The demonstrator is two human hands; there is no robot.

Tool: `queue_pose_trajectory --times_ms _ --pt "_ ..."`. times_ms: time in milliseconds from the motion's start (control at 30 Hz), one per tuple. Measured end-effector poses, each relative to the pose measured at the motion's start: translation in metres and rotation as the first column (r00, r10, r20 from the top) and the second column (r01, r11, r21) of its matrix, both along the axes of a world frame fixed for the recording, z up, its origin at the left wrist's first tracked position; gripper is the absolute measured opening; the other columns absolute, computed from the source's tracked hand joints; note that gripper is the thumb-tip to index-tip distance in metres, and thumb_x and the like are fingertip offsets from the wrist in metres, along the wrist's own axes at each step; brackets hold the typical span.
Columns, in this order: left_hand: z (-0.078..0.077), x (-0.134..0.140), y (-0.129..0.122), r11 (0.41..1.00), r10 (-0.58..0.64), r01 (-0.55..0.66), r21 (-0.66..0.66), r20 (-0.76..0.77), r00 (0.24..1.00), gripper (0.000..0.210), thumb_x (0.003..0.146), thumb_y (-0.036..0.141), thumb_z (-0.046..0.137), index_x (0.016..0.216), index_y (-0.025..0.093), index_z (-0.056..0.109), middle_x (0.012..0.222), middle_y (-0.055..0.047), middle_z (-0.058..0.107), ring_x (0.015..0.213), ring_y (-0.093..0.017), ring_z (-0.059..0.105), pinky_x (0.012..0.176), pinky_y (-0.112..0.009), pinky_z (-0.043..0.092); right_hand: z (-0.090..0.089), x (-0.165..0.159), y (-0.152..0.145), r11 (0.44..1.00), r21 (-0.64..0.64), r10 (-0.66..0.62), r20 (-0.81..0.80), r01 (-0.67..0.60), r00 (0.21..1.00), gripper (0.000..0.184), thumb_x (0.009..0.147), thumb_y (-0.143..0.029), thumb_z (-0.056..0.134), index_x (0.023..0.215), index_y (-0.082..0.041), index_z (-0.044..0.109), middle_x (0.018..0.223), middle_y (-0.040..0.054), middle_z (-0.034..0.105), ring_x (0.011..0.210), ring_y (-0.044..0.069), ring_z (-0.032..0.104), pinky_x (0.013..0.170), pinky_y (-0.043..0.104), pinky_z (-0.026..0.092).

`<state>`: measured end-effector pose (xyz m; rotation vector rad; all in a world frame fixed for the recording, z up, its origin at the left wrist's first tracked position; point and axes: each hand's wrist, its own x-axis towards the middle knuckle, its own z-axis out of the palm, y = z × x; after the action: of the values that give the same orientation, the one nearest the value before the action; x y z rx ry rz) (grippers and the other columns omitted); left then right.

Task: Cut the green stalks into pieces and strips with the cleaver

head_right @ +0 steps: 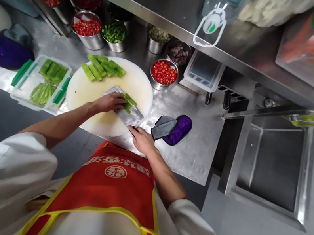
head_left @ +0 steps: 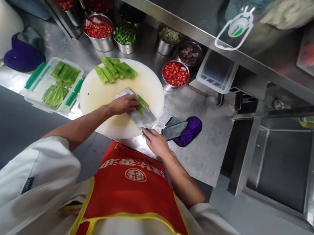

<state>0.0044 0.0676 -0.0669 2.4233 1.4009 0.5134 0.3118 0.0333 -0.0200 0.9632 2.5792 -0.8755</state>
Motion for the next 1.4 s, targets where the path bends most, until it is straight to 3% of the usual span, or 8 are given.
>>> queue_pose_trajectory --times_ms 400,567,700,933,1067,1133,1300,1400 --pt "-0.001 -0.003 0.041 0.988 -0.139 0.134 -0.076 -0.059 0.989 0.033 0.1 0.034 0.048 0.119 0.02 0.072 0.117 -0.012 0.066 0.101 -0.022 0.063 0.094 -0.036 0.051 0.0 0.026 -0.018 0.996 -0.091 -0.003 -0.097 -0.006 0.995 0.061 0.096 -0.021 0.054 0.155 -0.032 0.045 0.13 0.0087 0.063 0.11 0.023 0.063 0.092 0.03 0.048" --pt "0.006 -0.002 0.05 0.981 -0.166 0.154 -0.116 -0.094 0.982 0.033 0.098 0.035 0.054 0.121 0.017 0.071 0.118 -0.013 0.067 0.107 -0.026 0.062 0.099 -0.04 0.048 0.014 0.054 -0.041 0.988 -0.156 0.007 -0.104 -0.023 0.995 0.058 0.096 -0.02 0.052 0.153 -0.03 0.048 0.124 0.0096 0.066 0.103 0.022 0.066 0.088 0.03 0.051" --pt "0.005 0.007 0.059 0.987 -0.117 0.092 -0.133 -0.19 0.975 0.06 0.081 0.049 0.076 0.133 0.022 0.064 0.135 -0.013 0.062 0.123 -0.033 0.055 0.104 -0.044 0.043 0.029 0.087 -0.052 0.975 -0.219 -0.008 -0.184 -0.033 0.983 0.058 0.094 -0.018 0.052 0.151 -0.031 0.05 0.129 0.0091 0.066 0.111 0.023 0.066 0.094 0.032 0.051" --pt "0.023 -0.005 0.073 0.988 -0.075 0.038 -0.151 -0.248 0.966 0.059 0.084 0.046 0.071 0.138 0.023 0.061 0.141 -0.012 0.059 0.126 -0.031 0.054 0.105 -0.042 0.041 0.052 0.125 -0.057 0.904 -0.419 -0.201 -0.236 0.087 0.951 0.071 0.079 -0.01 0.054 0.149 -0.023 0.054 0.133 0.0087 0.069 0.11 0.024 0.068 0.096 0.032 0.052" --pt "0.047 -0.057 0.078 0.952 0.305 -0.304 0.044 -0.273 0.913 0.042 0.092 0.039 0.058 0.128 0.019 0.067 0.126 -0.014 0.067 0.115 -0.032 0.059 0.098 -0.048 0.045 0.052 0.122 -0.053 0.809 -0.581 -0.26 -0.22 0.088 0.94 0.07 0.076 -0.011 0.056 0.144 -0.021 0.059 0.105 0.0047 0.076 0.08 0.018 0.069 0.072 0.026 0.053" --pt "0.052 -0.083 0.079 0.918 0.394 -0.387 0.087 -0.318 0.862 0.037 0.091 0.036 0.057 0.122 0.021 0.071 0.118 -0.014 0.069 0.109 -0.032 0.059 0.093 -0.05 0.046 0.044 0.111 -0.051 0.722 -0.684 -0.31 -0.182 0.107 0.933 0.068 0.076 -0.014 0.059 0.143 -0.02 0.06 0.09 0.0025 0.074 0.067 0.016 0.065 0.06 0.024 0.05" --pt "0.051 -0.099 0.08 0.957 0.282 -0.287 0.048 -0.402 0.871 0.037 0.091 0.03 0.054 0.124 0.024 0.071 0.117 -0.014 0.067 0.109 -0.032 0.057 0.091 -0.048 0.046 0.023 0.07 -0.048 0.328 -0.928 -0.568 -0.046 0.175 0.822 0.07 0.08 -0.029 0.067 0.148 -0.019 0.052 0.072 -0.0018 0.065 0.05 0.011 0.054 0.046 0.021 0.044" --pt "0.051 -0.088 0.084 0.964 0.241 -0.264 0.006 -0.432 0.869 0.038 0.09 0.028 0.056 0.124 0.02 0.07 0.118 -0.015 0.065 0.114 -0.034 0.054 0.094 -0.049 0.044 0.018 0.049 -0.048 0.226 -0.961 -0.696 -0.044 0.159 0.717 0.071 0.078 -0.034 0.071 0.145 -0.02 0.055 0.074 -0.0016 0.064 0.051 0.011 0.053 0.043 0.02 0.042"
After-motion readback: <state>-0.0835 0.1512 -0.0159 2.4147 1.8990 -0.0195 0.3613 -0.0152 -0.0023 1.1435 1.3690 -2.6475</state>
